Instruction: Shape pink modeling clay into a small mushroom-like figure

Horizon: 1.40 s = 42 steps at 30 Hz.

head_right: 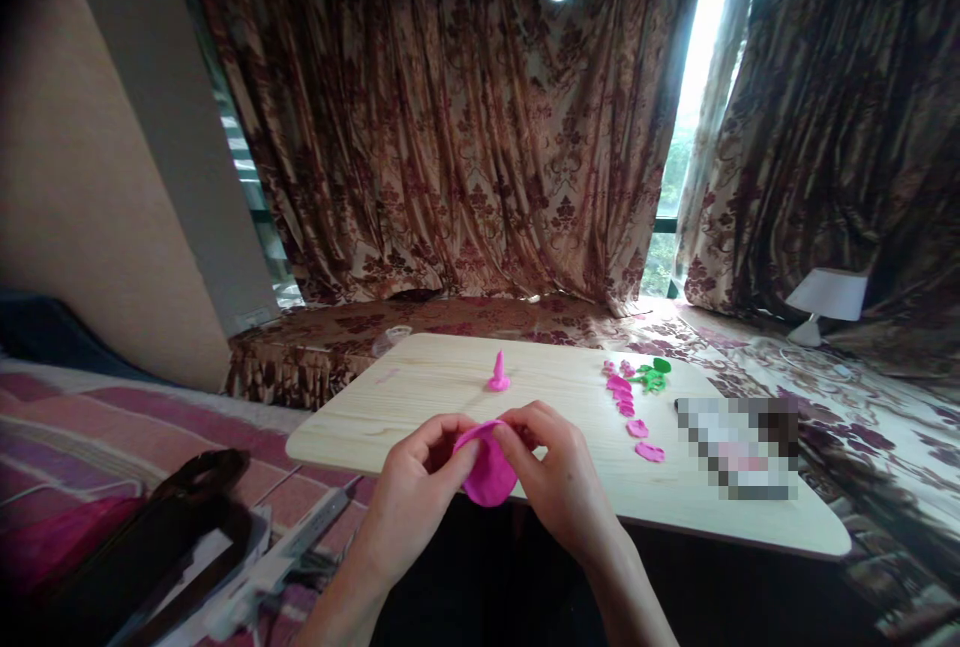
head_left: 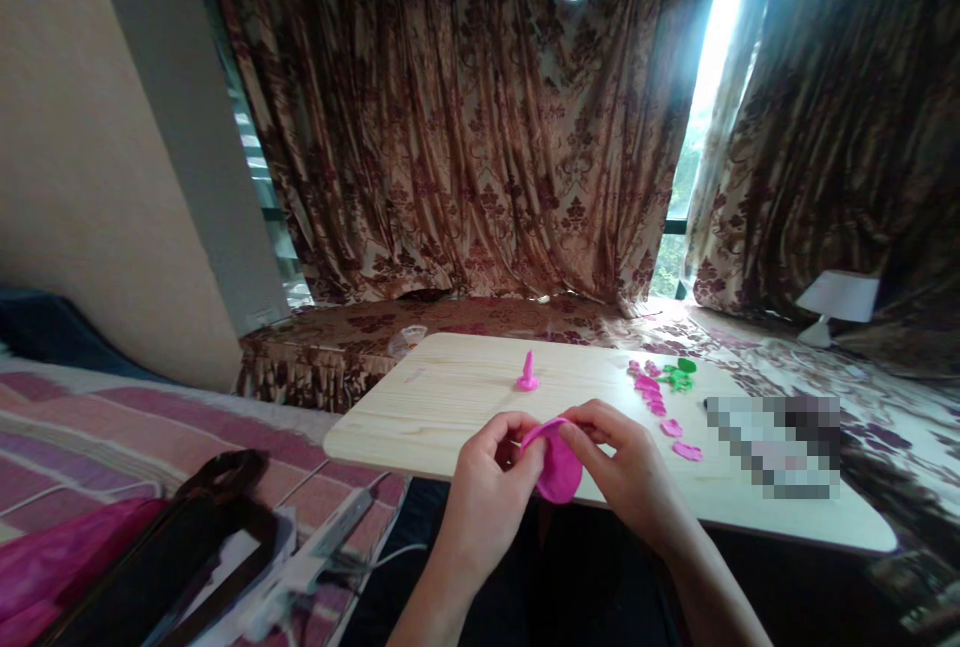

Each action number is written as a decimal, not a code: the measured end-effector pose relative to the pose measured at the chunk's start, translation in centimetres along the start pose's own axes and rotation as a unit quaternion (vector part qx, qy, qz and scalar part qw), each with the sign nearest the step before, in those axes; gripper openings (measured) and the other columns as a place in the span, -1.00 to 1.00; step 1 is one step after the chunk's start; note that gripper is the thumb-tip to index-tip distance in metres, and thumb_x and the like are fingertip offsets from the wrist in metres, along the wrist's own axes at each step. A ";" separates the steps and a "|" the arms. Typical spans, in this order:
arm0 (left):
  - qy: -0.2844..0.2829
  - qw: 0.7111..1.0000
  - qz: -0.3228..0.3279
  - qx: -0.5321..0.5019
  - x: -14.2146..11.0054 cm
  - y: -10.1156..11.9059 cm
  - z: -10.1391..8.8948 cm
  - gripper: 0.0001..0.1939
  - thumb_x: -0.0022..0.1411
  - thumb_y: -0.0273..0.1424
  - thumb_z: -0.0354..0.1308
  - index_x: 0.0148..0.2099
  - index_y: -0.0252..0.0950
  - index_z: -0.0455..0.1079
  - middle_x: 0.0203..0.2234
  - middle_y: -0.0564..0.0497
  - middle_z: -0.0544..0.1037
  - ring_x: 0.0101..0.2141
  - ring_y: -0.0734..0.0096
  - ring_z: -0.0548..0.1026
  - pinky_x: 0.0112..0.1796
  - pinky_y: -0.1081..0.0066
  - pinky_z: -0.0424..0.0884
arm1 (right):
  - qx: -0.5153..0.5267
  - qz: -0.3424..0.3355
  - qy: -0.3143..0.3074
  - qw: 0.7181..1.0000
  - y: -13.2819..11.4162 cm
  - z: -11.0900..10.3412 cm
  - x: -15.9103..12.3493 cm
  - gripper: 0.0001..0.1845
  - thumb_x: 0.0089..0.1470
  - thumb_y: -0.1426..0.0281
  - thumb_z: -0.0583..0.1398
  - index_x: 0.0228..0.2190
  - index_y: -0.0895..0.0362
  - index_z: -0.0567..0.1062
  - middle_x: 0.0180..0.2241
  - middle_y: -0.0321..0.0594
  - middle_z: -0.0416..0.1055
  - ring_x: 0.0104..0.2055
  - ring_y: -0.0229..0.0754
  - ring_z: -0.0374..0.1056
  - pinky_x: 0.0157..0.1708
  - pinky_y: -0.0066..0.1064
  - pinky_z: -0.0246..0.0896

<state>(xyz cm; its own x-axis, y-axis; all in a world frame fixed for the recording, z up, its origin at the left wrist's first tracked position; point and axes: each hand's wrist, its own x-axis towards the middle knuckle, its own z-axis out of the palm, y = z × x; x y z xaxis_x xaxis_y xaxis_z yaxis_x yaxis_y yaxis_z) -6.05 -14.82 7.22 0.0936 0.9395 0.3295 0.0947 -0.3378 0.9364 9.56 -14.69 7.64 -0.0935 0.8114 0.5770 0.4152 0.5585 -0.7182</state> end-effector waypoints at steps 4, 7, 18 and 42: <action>-0.003 0.999 0.032 0.011 -0.1 0.1 0.0 -0.77 0.18 -0.35 0.13 -0.13 -0.27 0.50 -0.26 -0.02 0.58 -0.25 0.34 0.51 -0.23 0.45 0.38 | -0.001 -0.014 -0.007 1.000 0.0 0.2 0.1 -0.84 0.16 0.36 0.13 -0.31 0.10 0.52 -0.41 -0.28 0.42 -0.36 -0.27 0.34 -0.34 -0.45 0.22; 0.002 0.999 0.043 0.032 -0.2 0.2 -0.2 -0.76 0.20 -0.33 0.12 -0.12 -0.26 0.52 -0.25 -0.03 0.58 -0.25 0.34 0.50 -0.22 0.45 0.37 | 0.009 -0.022 0.002 1.000 0.0 0.2 0.2 -0.84 0.16 0.36 0.13 -0.27 0.10 0.52 -0.38 -0.27 0.42 -0.34 -0.26 0.35 -0.33 -0.45 0.23; 0.013 1.000 0.014 -0.005 -0.2 -0.1 0.0 -0.76 0.19 -0.32 0.14 -0.14 -0.30 0.50 -0.30 -0.01 0.60 -0.29 0.34 0.52 -0.25 0.46 0.39 | 0.008 0.014 -0.035 0.999 0.3 0.3 -0.4 -0.85 0.14 0.34 0.15 -0.33 0.09 0.52 -0.43 -0.30 0.43 -0.38 -0.27 0.33 -0.37 -0.46 0.22; 0.025 0.997 0.064 0.034 -0.4 0.0 -0.1 -0.79 0.18 -0.37 0.13 -0.17 -0.27 0.52 -0.26 -0.02 0.56 -0.22 0.33 0.50 -0.26 0.48 0.39 | -0.014 -0.006 -0.027 1.000 0.5 0.1 -0.3 -0.87 0.10 0.39 0.18 -0.39 0.09 0.56 -0.48 -0.30 0.39 -0.42 -0.27 0.30 -0.42 -0.46 0.16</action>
<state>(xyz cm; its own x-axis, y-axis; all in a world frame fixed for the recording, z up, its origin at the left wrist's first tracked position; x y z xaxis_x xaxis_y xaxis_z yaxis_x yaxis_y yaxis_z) -6.22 -15.15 7.14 0.0605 0.8896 0.4527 0.1517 -0.4565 0.8767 9.70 -14.60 7.04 -0.1464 0.8135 0.5629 0.4394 0.5633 -0.6997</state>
